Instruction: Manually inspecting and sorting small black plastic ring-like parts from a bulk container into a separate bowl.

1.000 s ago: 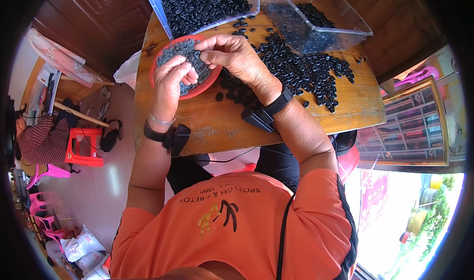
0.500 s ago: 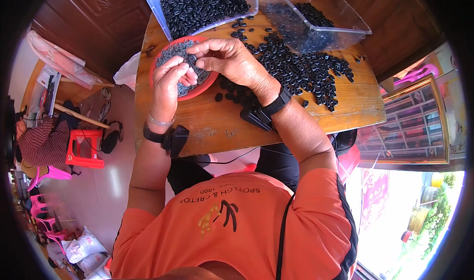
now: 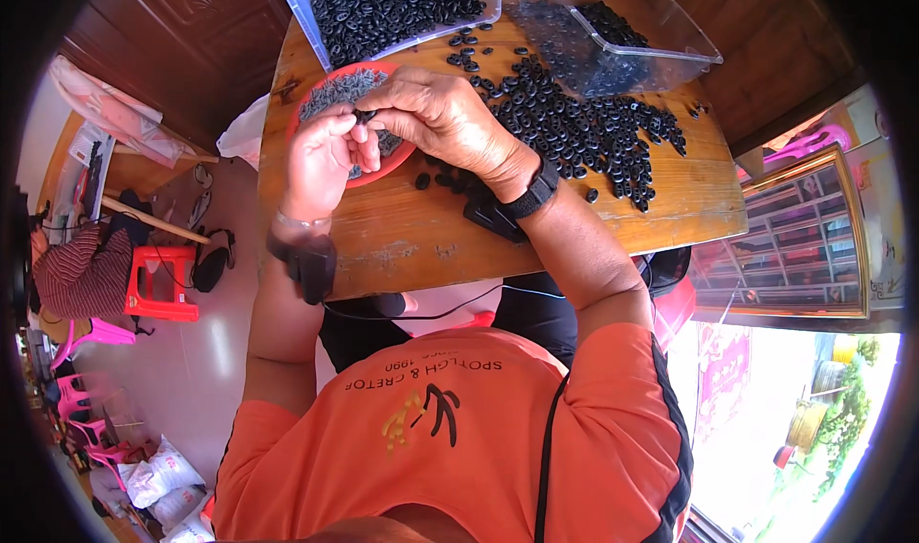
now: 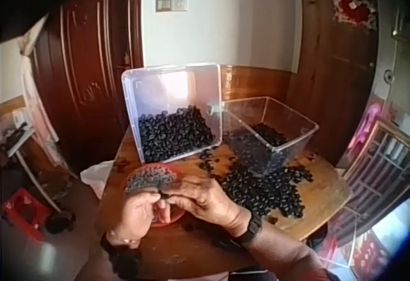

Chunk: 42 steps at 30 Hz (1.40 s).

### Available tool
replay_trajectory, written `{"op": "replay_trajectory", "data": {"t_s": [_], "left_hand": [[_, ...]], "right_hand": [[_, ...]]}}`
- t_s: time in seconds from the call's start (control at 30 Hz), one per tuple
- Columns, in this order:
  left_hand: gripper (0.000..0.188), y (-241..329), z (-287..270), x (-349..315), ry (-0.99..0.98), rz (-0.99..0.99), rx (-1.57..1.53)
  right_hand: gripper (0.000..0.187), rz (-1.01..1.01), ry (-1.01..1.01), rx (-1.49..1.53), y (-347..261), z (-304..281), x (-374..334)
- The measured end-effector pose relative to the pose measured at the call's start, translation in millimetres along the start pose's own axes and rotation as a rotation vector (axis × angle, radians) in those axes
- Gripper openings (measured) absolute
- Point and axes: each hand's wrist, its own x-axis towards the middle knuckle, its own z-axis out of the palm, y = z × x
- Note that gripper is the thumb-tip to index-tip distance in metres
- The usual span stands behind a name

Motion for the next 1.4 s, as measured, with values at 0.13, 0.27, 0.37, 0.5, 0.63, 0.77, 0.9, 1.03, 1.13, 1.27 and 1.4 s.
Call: {"op": "replay_trajectory", "data": {"t_s": [0.13,0.27,0.37,0.5,0.63,0.77,0.9,1.03,1.13,1.27,1.4], "left_hand": [[0.021,-5.6,-8.9,3.5,-0.077,-0.155,-0.284],[0.020,-5.0,-10.0,4.7,-0.122,-0.189,-0.348],[0.020,-4.9,-11.2,5.1,-0.137,-0.194,-0.366],[0.021,-4.5,-10.7,5.7,-0.168,-0.209,-0.398],[0.021,-4.3,-10.2,5.0,-0.150,-0.206,-0.409],[0.021,-3.8,-10.9,5.5,-0.130,-0.212,-0.392],[0.021,-4.3,-10.0,4.4,-0.109,-0.191,-0.350],[0.020,-6.9,-7.7,4.8,-0.074,-0.207,-0.356],[0.020,-4.4,-6.9,3.4,-0.094,-0.228,-0.309],[0.021,-2.1,-8.2,3.7,-0.127,-0.186,-0.313],[0.021,0.1,-6.5,2.8,0.002,-0.067,-0.195]], "right_hand": [[0.024,-0.139,0.036,-0.166,-5.4,0.3,1.6],[0.025,-0.197,0.051,-0.270,-5.7,-0.1,-0.6],[0.027,-0.218,0.042,-0.341,-6.3,-1.4,-0.4],[0.030,-0.282,0.015,-0.456,-5.7,-4.0,-1.2],[0.030,-0.278,0.032,-0.492,-4.7,-5.3,-2.1],[0.023,-0.226,0.081,-0.407,-4.3,-2.4,-0.2],[0.018,-0.195,0.076,-0.325,-7.1,-0.6,-0.1],[0.019,-0.140,0.071,-0.209,-10.5,3.2,-0.5],[0.018,-0.149,0.064,-0.212,-9.5,4.9,-1.3],[0.017,-0.159,0.081,-0.284,-3.1,2.1,0.4],[0.015,0.213,0.161,0.000,-0.2,4.4,-2.5]]}}
